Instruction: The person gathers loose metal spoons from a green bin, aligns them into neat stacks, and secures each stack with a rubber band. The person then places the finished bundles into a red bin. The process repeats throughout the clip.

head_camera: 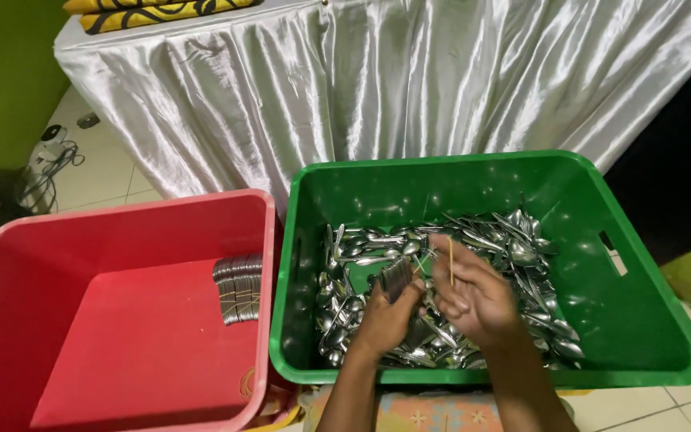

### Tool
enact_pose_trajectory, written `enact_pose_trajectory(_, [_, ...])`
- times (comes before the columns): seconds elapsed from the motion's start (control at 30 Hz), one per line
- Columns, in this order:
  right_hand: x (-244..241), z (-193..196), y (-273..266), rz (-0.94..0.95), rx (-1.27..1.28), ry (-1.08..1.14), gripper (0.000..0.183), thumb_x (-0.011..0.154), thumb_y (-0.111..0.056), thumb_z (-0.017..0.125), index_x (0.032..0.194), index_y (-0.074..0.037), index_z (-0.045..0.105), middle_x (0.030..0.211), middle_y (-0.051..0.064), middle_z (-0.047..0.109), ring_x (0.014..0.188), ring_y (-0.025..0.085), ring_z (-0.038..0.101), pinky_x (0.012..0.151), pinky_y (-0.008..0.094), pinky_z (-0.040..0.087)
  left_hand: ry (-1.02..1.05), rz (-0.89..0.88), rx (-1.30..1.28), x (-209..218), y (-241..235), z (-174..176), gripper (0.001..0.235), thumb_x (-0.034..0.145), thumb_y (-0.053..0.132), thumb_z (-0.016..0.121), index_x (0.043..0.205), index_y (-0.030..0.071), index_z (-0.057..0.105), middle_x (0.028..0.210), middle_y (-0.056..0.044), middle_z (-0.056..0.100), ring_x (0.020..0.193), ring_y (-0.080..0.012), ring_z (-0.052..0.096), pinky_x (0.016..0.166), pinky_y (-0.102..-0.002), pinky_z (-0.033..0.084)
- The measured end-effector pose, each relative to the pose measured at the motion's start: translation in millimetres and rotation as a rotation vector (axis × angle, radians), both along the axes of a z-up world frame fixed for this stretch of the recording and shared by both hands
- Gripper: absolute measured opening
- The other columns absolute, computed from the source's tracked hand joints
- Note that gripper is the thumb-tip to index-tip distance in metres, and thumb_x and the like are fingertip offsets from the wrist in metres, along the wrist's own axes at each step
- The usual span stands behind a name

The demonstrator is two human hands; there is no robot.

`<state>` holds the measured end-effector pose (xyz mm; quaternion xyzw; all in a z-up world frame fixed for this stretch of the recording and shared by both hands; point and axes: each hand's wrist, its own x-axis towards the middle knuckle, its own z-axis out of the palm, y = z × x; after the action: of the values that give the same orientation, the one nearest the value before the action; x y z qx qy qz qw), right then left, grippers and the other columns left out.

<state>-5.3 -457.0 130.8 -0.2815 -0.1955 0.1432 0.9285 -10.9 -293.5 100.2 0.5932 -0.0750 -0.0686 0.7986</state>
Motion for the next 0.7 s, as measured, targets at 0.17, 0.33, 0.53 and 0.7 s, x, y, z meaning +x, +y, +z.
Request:
enact_pose_trajectory(0.17, [8.2, 39.2, -0.7, -0.325, -0.517, -0.159, 0.054, 0.095, 0.001, 0.054, 0.149, -0.001, 0.049, 0.135, 0.019, 0.065, 0.055, 0.008, 0.053, 0.037, 0.018, 0.045, -0.154, 0.035, 0.166, -0.3, 8.4, 12.2, 0.01, 0.094, 0.015, 0.058, 0.099, 0.008, 0.063, 0.083, -0.002, 0.062, 0.065, -0.0139, 0.055, 0.06, -0.029, 0.048])
enact_pose_trajectory(0.33, [-0.9, 80.2, 12.9, -0.47, -1.359, -0.85, 0.049, 0.081, -0.021, 0.078, 0.129, -0.012, 0.069, 0.135, 0.016, 0.07, 0.114, 0.028, 0.072, 0.096, 0.036, 0.062, -0.161, -0.139, 0.452, 1.1, 17.3, 5.6, 0.024, 0.09, 0.025, 0.062, 0.07, 0.012, 0.061, 0.058, -0.001, 0.059, 0.051, -0.0153, 0.05, 0.05, -0.033, 0.037])
enact_pose_trajectory(0.53, [4.1, 66.7, 19.7, -0.486, -1.619, -1.678, 0.034, 0.102, -0.05, 0.059, 0.087, -0.019, 0.063, 0.077, -0.003, 0.06, 0.053, 0.017, 0.062, 0.046, 0.033, 0.053, -0.215, -0.251, 0.363, -2.5, 17.3, 18.8, 0.015, 0.089, 0.021, 0.066, 0.078, 0.012, 0.063, 0.067, -0.001, 0.063, 0.057, -0.0133, 0.054, 0.053, -0.03, 0.04])
enact_pose_trajectory(0.7, [13.8, 65.0, 5.9, -0.677, -1.522, -1.673, 0.033, 0.097, -0.035, 0.065, 0.067, -0.023, 0.055, 0.057, -0.006, 0.055, 0.044, 0.017, 0.06, 0.04, 0.031, 0.049, -0.294, -0.369, 0.268, -1.1, 19.7, 42.9, 0.006, 0.088, 0.016, 0.071, 0.087, 0.012, 0.066, 0.077, -0.001, 0.069, 0.063, -0.0109, 0.059, 0.056, -0.027, 0.045])
